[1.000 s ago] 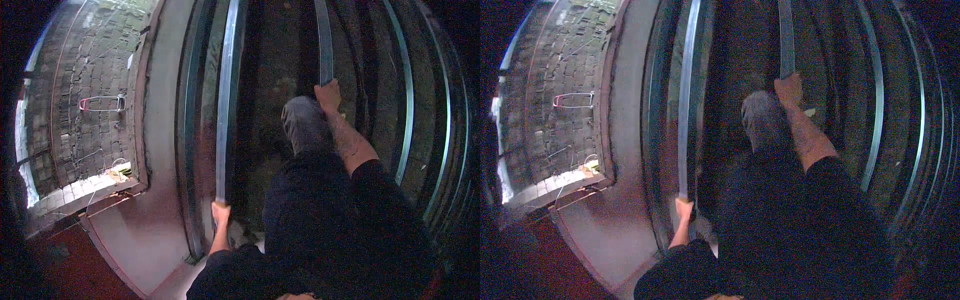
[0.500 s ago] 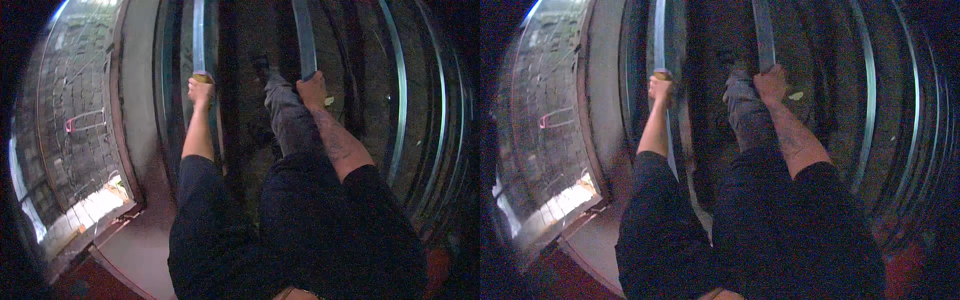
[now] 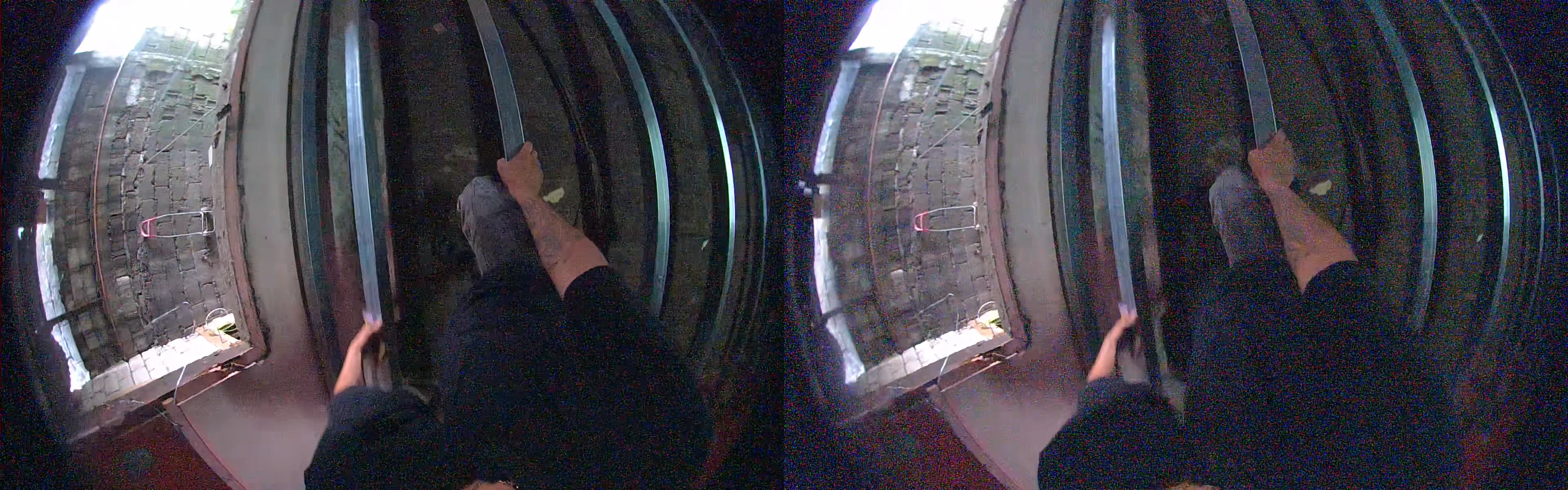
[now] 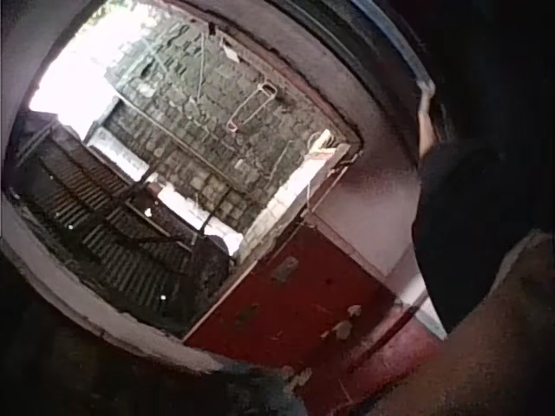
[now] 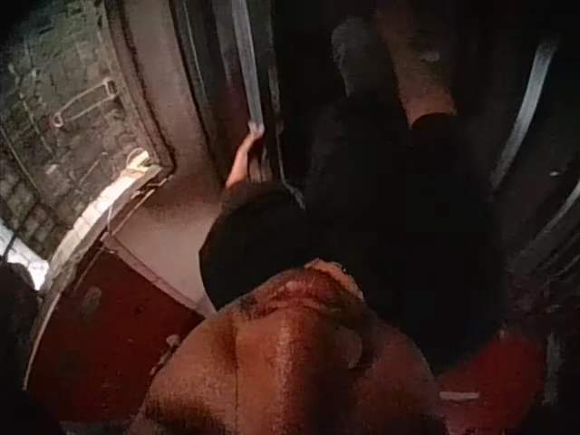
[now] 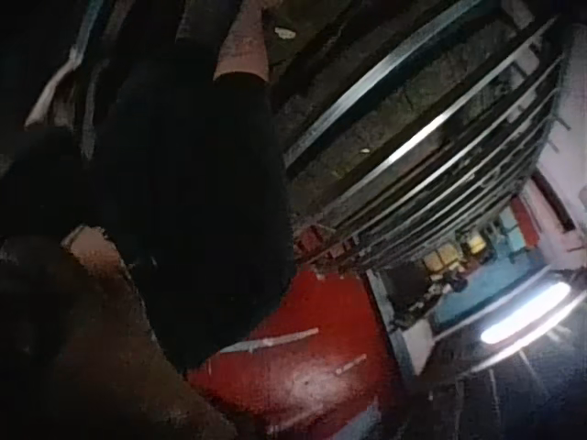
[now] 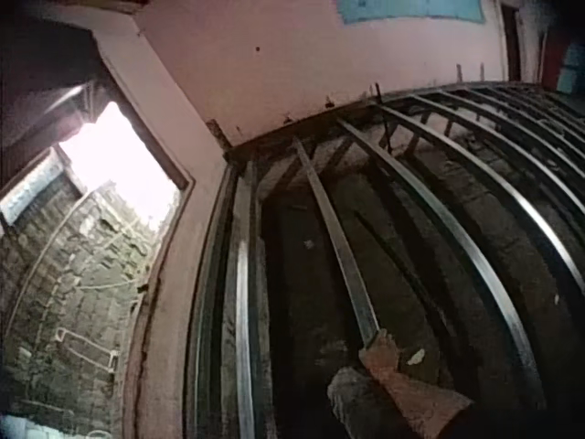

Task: Cleaning metal floor frames or joists with a cloth.

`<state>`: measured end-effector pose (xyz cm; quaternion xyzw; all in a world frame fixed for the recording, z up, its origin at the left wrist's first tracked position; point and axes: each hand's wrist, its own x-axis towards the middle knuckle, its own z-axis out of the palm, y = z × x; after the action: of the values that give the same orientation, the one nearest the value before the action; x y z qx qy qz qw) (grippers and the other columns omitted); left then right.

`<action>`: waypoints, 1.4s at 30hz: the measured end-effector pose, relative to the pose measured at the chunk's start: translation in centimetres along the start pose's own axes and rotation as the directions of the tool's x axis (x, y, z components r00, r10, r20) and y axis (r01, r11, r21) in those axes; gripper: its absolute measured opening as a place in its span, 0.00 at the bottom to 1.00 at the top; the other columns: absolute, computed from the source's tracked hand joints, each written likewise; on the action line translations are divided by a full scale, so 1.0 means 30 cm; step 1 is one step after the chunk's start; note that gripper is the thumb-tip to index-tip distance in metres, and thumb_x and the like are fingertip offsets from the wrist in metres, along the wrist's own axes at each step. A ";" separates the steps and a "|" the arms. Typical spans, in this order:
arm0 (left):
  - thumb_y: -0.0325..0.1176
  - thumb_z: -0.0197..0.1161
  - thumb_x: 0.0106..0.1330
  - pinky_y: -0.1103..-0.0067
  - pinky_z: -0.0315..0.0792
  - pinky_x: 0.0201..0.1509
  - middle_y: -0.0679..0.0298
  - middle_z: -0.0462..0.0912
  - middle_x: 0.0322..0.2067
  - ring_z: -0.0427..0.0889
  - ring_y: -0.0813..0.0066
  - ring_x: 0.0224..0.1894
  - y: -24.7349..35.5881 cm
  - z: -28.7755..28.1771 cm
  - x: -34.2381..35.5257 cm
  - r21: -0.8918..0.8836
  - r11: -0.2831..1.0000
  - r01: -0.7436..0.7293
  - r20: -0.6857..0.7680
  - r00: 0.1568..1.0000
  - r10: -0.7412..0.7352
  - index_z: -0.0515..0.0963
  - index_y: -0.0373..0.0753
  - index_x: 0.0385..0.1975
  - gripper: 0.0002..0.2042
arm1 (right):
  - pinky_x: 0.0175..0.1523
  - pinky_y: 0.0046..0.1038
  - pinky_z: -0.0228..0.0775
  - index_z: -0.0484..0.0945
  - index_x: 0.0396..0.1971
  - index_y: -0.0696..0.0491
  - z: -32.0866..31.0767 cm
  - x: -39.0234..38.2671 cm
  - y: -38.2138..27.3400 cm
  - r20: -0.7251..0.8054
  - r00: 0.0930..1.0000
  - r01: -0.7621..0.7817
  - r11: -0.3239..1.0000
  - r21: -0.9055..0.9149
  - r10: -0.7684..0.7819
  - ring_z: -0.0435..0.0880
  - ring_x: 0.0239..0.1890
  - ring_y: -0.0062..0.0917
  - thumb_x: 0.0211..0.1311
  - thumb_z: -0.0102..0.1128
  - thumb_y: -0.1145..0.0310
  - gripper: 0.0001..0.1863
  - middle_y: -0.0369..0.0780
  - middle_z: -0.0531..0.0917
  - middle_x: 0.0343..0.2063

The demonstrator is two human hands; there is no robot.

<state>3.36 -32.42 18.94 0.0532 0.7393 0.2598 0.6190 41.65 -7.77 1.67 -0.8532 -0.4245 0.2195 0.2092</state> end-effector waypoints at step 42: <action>0.43 0.70 0.58 0.75 0.72 0.34 0.67 0.80 0.27 0.77 0.75 0.26 -0.853 -0.750 0.339 0.198 0.980 -0.007 -0.191 0.981 0.045 0.78 0.40 0.33 0.14 | 0.55 0.44 0.68 0.67 0.50 0.66 0.082 0.238 0.177 0.076 0.995 0.074 0.981 -0.180 -0.061 0.76 0.50 0.51 0.50 0.65 0.43 0.41 0.56 0.76 0.47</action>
<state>-13.96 -57.50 0.61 0.0981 0.8175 0.1976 0.5320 47.54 -4.46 -4.63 -0.8456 -0.4786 0.2023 0.1225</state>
